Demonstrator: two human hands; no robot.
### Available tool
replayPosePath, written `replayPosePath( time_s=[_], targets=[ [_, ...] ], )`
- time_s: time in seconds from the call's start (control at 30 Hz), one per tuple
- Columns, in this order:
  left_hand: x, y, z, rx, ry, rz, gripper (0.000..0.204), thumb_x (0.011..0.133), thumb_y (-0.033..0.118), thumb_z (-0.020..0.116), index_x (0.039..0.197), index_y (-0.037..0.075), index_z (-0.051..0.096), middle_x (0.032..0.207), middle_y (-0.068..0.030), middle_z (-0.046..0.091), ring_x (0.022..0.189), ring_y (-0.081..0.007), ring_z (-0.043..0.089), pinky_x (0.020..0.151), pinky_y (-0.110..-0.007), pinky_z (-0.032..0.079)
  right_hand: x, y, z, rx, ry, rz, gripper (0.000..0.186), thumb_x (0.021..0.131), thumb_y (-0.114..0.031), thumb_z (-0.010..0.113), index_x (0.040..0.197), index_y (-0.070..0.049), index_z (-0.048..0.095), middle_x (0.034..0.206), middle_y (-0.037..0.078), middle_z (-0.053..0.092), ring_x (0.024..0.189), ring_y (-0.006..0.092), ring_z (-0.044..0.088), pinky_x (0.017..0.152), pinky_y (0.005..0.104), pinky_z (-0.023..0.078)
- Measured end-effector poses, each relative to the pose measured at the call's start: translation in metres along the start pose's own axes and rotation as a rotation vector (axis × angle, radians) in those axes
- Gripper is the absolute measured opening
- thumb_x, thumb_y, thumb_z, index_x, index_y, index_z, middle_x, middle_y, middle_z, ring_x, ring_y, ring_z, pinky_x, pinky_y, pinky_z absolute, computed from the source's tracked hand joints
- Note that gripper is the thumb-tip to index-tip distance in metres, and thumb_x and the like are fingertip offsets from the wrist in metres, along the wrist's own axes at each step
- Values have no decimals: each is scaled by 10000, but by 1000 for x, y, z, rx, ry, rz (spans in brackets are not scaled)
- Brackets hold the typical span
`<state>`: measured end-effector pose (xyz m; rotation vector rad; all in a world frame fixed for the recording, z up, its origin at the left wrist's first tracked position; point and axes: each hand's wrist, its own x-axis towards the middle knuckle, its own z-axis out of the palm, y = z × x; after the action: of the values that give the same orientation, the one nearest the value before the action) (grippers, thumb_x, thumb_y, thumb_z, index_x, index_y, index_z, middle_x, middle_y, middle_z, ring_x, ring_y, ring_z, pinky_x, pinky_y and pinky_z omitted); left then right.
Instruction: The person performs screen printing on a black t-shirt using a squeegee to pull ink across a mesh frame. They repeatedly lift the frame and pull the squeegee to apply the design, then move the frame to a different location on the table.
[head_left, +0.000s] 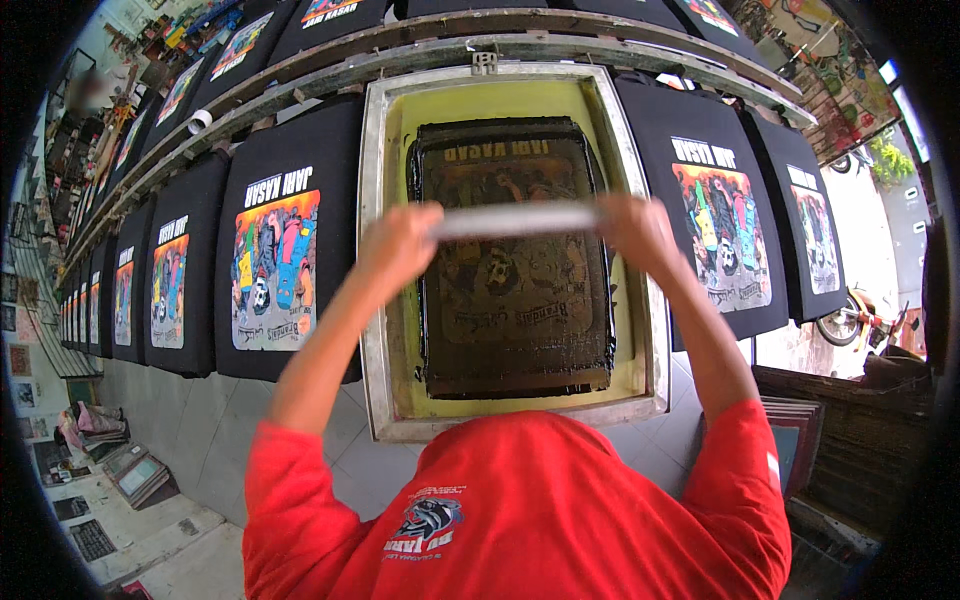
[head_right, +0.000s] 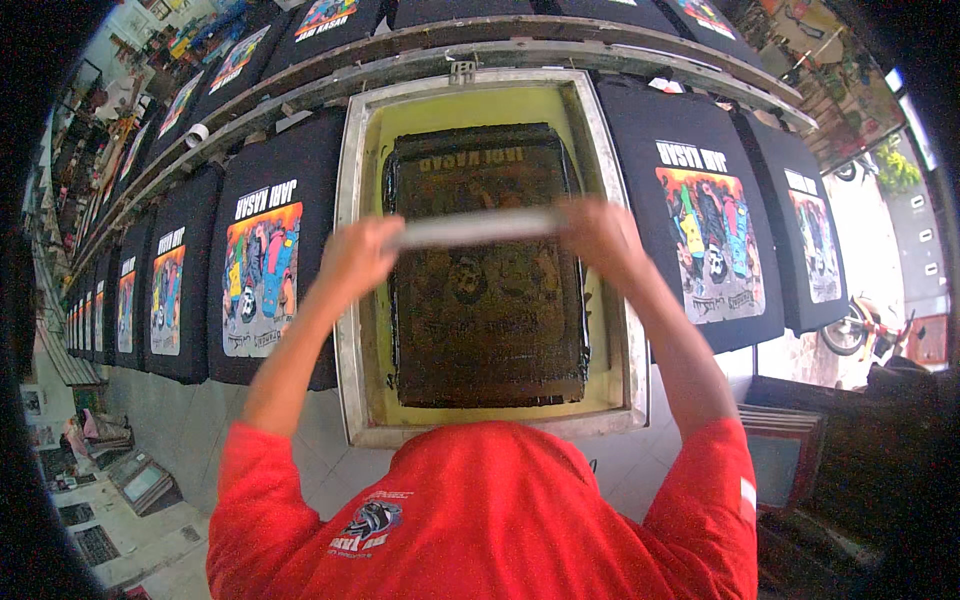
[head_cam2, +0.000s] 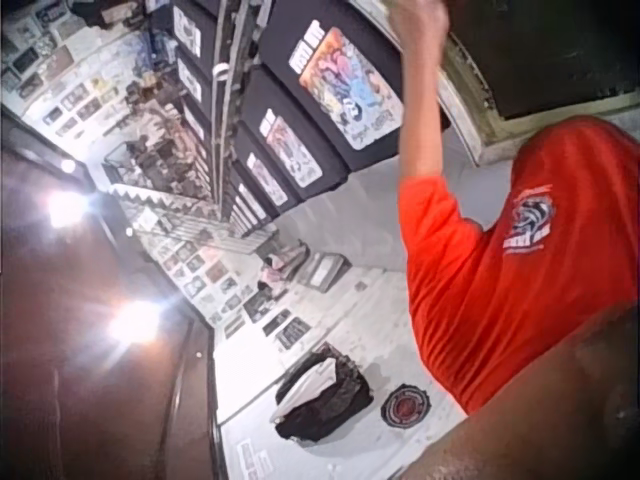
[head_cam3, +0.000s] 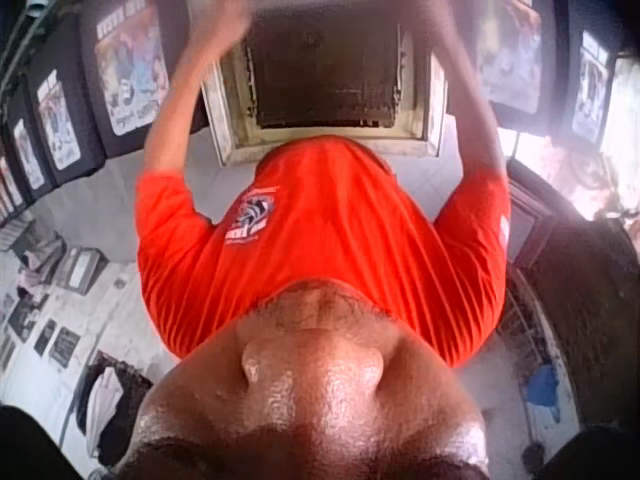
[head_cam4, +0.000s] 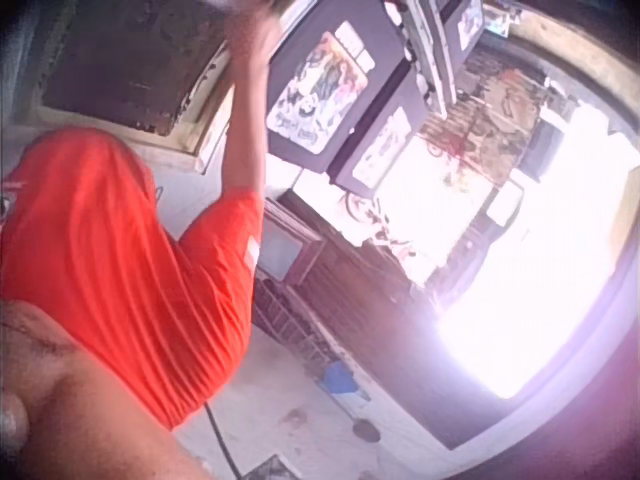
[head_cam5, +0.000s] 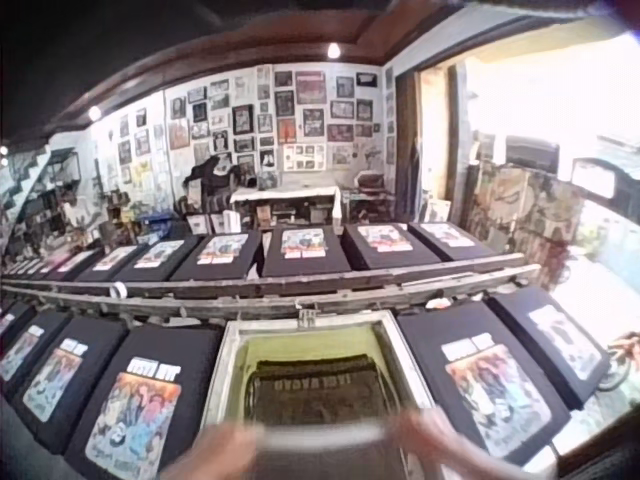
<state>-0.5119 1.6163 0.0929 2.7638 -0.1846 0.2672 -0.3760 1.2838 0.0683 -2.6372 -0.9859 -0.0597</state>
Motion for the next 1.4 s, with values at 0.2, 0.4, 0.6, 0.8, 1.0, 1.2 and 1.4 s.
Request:
replayPosePath(
  time_s=[0.2, 0.4, 0.6, 0.8, 1.0, 1.2, 1.4],
  targets=[
    [120, -100, 57, 103, 81, -25, 320, 770, 46, 679, 1084, 85, 638, 1073, -127, 670, 1005, -317, 630, 852, -429, 524, 150, 56, 61, -74, 254, -142, 317, 753, -92, 654, 1065, -145, 654, 988, 127, 683, 916, 324, 669, 797, 450, 538],
    [116, -106, 74, 69, 52, -90, 243, 732, 73, 712, 969, 101, 668, 883, -129, 699, 837, -341, 672, 751, -452, 544, 141, 55, 81, -192, 41, -20, 461, 670, -205, 785, 1105, -114, 663, 1049, 117, 678, 975, 321, 650, 850, 419, 523],
    [57, -46, -12, -195, -318, -31, 295, 689, 183, 770, 913, 12, 684, 759, -191, 675, 727, -302, 685, 674, -367, 509, 84, 10, -12, 16, -252, -171, 403, 680, -415, 748, 866, -60, 699, 814, 185, 682, 804, 371, 668, 732, 446, 540],
    [-73, 42, -22, -223, -447, -59, 293, 683, 170, 764, 924, 20, 694, 774, -200, 679, 750, -315, 692, 686, -374, 518, -80, -52, -36, 35, -453, -1, 368, 688, -368, 752, 851, -43, 693, 777, 188, 673, 787, 383, 665, 721, 446, 535],
    [-147, 70, 12, -102, -380, -163, 252, 695, 140, 757, 927, 59, 703, 808, -188, 686, 784, -359, 674, 712, -413, 525, -161, -74, -1, 57, -314, 109, 287, 670, -175, 752, 937, -83, 701, 814, 189, 666, 812, 367, 659, 731, 433, 526],
    [-164, 72, 30, 52, -64, -24, 342, 736, 42, 671, 1076, 57, 649, 1050, -128, 676, 956, -323, 646, 824, -421, 535, -174, -72, 17, -26, 10, 35, 393, 644, -67, 709, 1035, -87, 672, 978, 136, 677, 925, 328, 650, 793, 409, 529],
    [-233, 100, 29, 7, -103, 18, 472, 666, 11, 703, 1132, 69, 647, 1135, -120, 666, 1053, -298, 634, 914, -392, 515, -246, -99, 11, 25, 25, -22, 297, 723, -104, 673, 1020, -97, 657, 988, 111, 681, 911, 305, 664, 748, 429, 555]
  ],
)
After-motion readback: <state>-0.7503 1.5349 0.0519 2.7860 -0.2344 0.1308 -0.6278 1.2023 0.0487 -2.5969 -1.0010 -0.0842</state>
